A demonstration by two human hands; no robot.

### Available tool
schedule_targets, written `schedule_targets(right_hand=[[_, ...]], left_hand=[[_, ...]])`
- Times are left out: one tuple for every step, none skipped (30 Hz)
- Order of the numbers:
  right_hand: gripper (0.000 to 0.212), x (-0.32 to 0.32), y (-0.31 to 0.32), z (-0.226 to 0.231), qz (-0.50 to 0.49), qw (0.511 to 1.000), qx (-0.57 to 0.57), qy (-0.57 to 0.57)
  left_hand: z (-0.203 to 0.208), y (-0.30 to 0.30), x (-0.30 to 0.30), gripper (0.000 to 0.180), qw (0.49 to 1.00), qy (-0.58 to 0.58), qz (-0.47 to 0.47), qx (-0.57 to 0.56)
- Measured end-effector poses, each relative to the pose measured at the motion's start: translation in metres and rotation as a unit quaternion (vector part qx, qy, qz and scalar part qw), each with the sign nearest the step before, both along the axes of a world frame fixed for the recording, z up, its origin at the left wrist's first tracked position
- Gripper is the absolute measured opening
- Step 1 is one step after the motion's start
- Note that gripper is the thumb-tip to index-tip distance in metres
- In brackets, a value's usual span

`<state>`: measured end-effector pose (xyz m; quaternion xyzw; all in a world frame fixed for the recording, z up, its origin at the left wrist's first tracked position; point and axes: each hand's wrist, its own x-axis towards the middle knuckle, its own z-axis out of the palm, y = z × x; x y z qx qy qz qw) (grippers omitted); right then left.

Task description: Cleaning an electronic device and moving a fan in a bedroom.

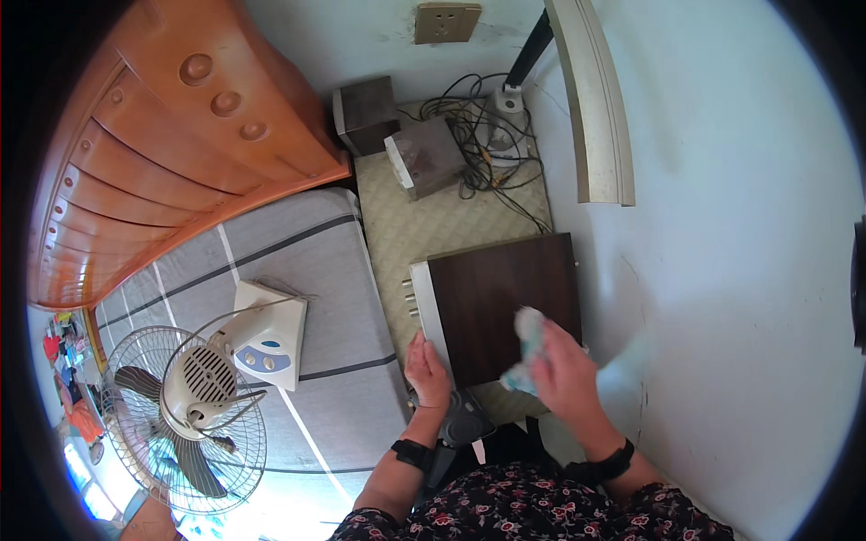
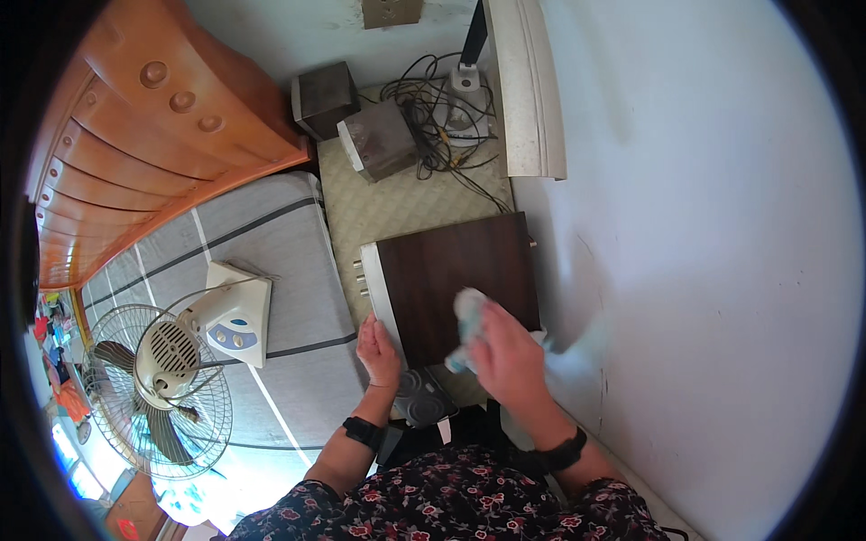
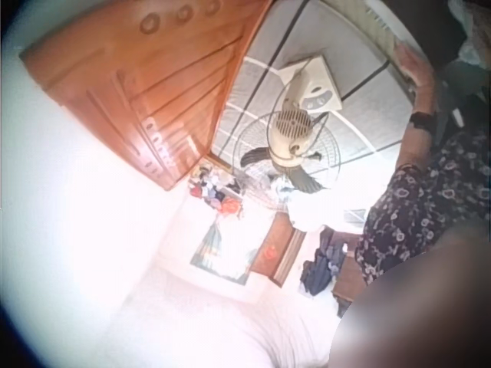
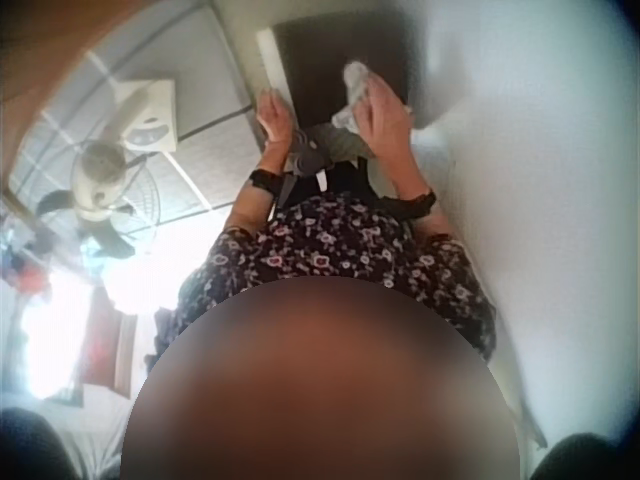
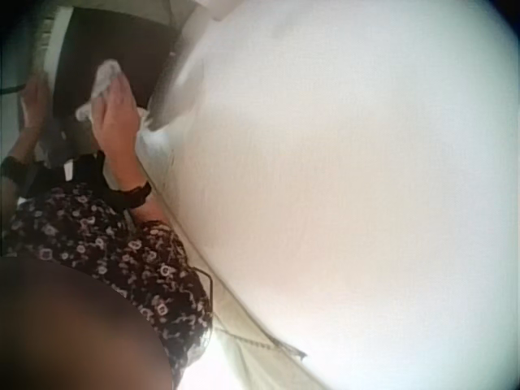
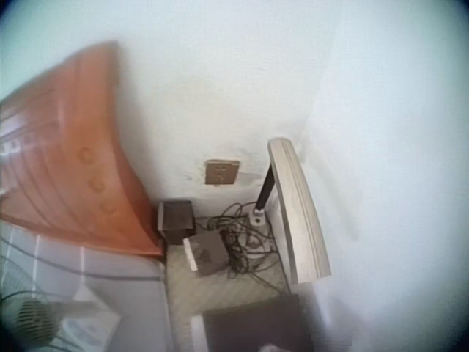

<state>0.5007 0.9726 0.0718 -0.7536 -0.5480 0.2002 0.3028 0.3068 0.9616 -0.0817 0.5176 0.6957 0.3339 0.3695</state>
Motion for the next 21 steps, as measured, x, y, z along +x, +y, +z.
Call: schedule_targets(right_hand=[[0.017,-0.003,0.017,-0.002,0.103,0.988,0.036,-0.110],[0.018,-0.005,0.034,-0.005,0.203,0.952,0.073,-0.217],[0.018,-0.006,0.050,-0.009,0.205,0.951,0.076,-0.216],[0.019,-0.003,0.062,-0.014,0.162,0.969,0.074,-0.169],[0.020,-0.001,0.077,-0.019,0.119,0.983,0.073,-0.119],[0.018,0.003,0.097,-0.029,0.110,0.982,0.042,-0.145],[0.017,0.010,0.120,-0.035,0.099,0.979,0.016,-0.175],[0.017,0.012,0.144,-0.048,0.091,0.977,-0.020,-0.193],[0.017,0.015,0.166,-0.067,0.081,0.972,-0.058,-0.213],[0.025,0.014,0.184,-0.085,0.088,0.968,-0.102,-0.212],[0.038,0.014,0.201,-0.101,0.095,0.962,-0.144,-0.211],[0.038,0.016,0.213,-0.120,0.097,0.962,-0.145,-0.209],[0.051,0.017,0.223,-0.135,0.094,0.950,-0.176,-0.239],[0.065,0.021,0.231,-0.148,0.089,0.936,-0.207,-0.269],[0.065,0.023,0.240,-0.154,0.092,0.937,-0.207,-0.268],[0.080,0.026,0.247,-0.159,0.105,0.921,-0.260,-0.271],[0.097,0.030,0.253,-0.163,0.116,0.902,-0.314,-0.273],[0.097,0.030,0.258,-0.175,0.119,0.903,-0.313,-0.270],[0.101,0.038,0.260,-0.186,0.102,0.902,-0.352,-0.227],[0.105,0.047,0.262,-0.196,0.084,0.899,-0.390,-0.183],[0.105,0.045,0.263,-0.198,0.086,0.898,-0.391,-0.182]], left_hand=[[0.001,0.001,-0.002,0.030,1.000,0.003,0.002,0.002],[0.002,0.003,-0.005,0.030,0.999,0.018,0.009,0.029],[0.003,0.007,-0.007,0.029,0.998,0.030,0.017,0.058],[0.005,0.015,-0.003,0.029,0.998,0.027,0.017,0.059],[0.006,0.024,0.000,0.028,0.997,0.038,0.007,0.067],[0.006,0.028,0.003,0.027,0.996,0.051,-0.004,0.073],[0.010,0.030,0.009,0.027,0.996,0.045,-0.005,0.076],[0.015,0.034,0.011,0.026,0.989,0.110,-0.011,0.102],[0.016,0.036,0.013,0.025,0.977,0.172,-0.018,0.125],[0.017,0.034,0.010,0.025,0.977,0.175,-0.017,0.123],[0.019,0.033,0.005,0.026,0.981,0.168,-0.018,0.093],[0.021,0.034,0.002,0.026,0.985,0.161,-0.018,0.063],[0.024,0.038,0.003,0.026,0.985,0.162,-0.017,0.063],[0.028,0.044,0.006,0.026,0.983,0.145,-0.038,0.109],[0.030,0.050,0.008,0.027,0.978,0.128,-0.057,0.154],[0.033,0.056,0.012,0.027,0.978,0.129,-0.056,0.153],[0.035,0.063,0.017,0.027,0.970,0.134,-0.122,0.164],[0.035,0.067,0.020,0.029,0.957,0.141,-0.187,0.174],[0.032,0.067,0.027,0.030,0.946,0.196,-0.226,0.124],[0.028,0.068,0.031,0.030,0.947,0.189,-0.227,0.125],[0.028,0.067,0.031,0.030,0.948,0.191,-0.223,0.119]])
